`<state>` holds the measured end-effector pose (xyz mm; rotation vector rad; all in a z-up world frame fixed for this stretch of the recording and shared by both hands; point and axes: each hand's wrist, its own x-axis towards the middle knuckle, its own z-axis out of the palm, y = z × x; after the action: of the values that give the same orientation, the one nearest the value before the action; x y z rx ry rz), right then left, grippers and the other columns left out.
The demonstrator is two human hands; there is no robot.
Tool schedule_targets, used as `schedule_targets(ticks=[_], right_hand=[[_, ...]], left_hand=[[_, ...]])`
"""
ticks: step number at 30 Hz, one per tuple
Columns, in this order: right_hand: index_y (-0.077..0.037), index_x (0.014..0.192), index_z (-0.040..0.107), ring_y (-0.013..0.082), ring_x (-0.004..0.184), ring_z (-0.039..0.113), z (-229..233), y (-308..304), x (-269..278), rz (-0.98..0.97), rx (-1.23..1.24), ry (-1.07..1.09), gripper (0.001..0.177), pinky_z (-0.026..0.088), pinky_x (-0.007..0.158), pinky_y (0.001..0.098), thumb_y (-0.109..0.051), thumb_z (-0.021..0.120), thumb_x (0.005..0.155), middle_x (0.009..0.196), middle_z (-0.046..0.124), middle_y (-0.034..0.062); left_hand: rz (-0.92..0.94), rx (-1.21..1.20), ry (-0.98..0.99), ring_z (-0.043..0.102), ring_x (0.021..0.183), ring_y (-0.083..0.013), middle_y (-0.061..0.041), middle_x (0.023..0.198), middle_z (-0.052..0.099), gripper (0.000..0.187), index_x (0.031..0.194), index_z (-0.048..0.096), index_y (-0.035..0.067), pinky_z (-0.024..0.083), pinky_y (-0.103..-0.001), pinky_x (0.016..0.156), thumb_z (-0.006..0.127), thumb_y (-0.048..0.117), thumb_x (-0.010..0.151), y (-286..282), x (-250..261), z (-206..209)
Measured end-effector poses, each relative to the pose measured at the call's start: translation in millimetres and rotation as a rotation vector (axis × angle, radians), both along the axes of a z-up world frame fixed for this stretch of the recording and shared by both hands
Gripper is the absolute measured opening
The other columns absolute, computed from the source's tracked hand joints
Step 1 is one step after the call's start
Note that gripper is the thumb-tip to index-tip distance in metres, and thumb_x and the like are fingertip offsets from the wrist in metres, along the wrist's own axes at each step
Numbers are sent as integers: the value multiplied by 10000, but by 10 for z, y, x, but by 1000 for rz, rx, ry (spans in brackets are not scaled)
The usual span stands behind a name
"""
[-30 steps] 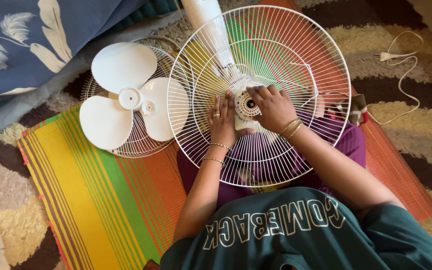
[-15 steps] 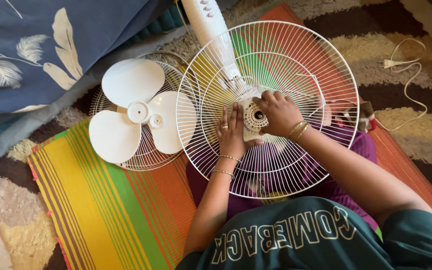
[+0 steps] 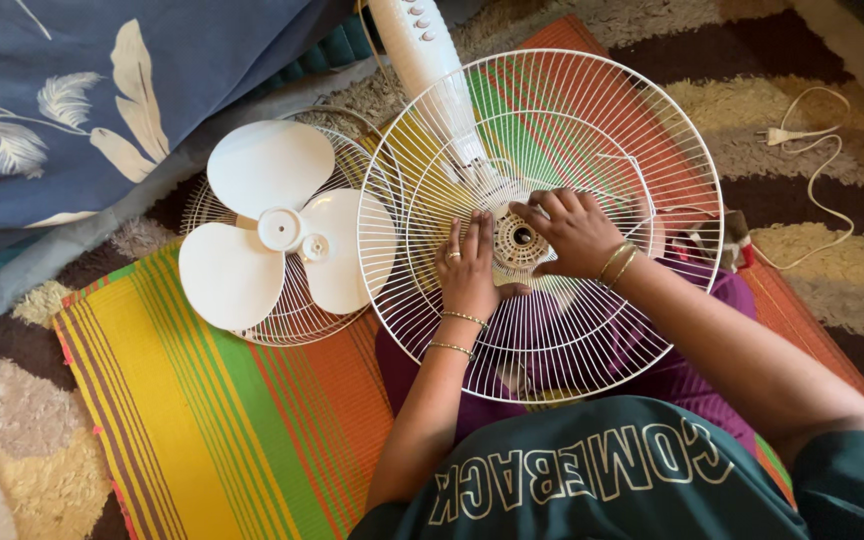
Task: The person wipes the front grill of a white pedestal fan with a cloth while sitting on the floor. They then attach the fan head to the stand and continue wiping the grill and the central hub area.
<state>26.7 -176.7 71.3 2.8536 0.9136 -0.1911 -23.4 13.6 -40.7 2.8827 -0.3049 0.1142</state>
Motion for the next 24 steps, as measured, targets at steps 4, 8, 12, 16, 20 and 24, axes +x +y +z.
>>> schedule_targets(ticks=[4, 8, 12, 16, 20, 24], right_hand=[[-266, 1547, 333, 260, 1346, 420, -37, -42, 58, -28, 70, 91, 1133, 366, 1108, 422, -698, 812, 616, 1487, 445, 85], [-176, 1485, 433, 254, 1306, 459, -108, -34, 51, -58, 176, 69, 1122, 387, 1106, 418, -731, 809, 586, 1405, 499, 97], [-59, 1342, 529, 274, 1218, 506, -223, -6, -45, -167, 213, -30, 1117, 427, 1063, 414, -874, 706, 598, 1278, 549, 129], [-30, 1333, 532, 251, 1142, 537, -262, 153, -252, -364, 141, 1, 1116, 464, 996, 387, -930, 593, 675, 1221, 565, 128], [-10, 1389, 499, 257, 1184, 527, -278, 162, -281, -416, 108, 59, 1098, 473, 1016, 391, -890, 592, 738, 1277, 548, 139], [-91, 1473, 424, 296, 1325, 434, -240, -30, -122, -203, 144, -26, 1114, 383, 1093, 436, -779, 721, 648, 1439, 459, 141]], left_hand=[[29, -39, 28, 295, 1491, -367, -91, 1616, 382, 1358, 1601, 244, 122, 246, -578, 1195, 612, 868, 527, -15, 63, 214], [42, -100, -19, 446, 1401, -391, -113, 1520, 509, 1300, 1539, 271, 92, 432, -506, 1072, 794, 707, 521, 12, 129, 340], [56, -111, -25, 634, 1171, -340, -212, 1458, 536, 1178, 1601, 218, 103, 568, -335, 816, 767, 571, 670, 60, 166, 325], [114, -106, 92, 757, 906, -232, -228, 1516, 522, 966, 1659, 224, 183, 552, -237, 582, 731, 411, 870, 125, 208, 202], [94, -116, 23, 708, 1121, -278, -230, 1557, 492, 845, 1640, 311, 180, 588, -235, 650, 709, 386, 924, 118, 178, 126], [-42, -76, -179, 443, 1426, -401, -135, 1541, 461, 954, 1478, 429, 157, 484, -401, 1028, 770, 602, 706, 66, 49, 341]])
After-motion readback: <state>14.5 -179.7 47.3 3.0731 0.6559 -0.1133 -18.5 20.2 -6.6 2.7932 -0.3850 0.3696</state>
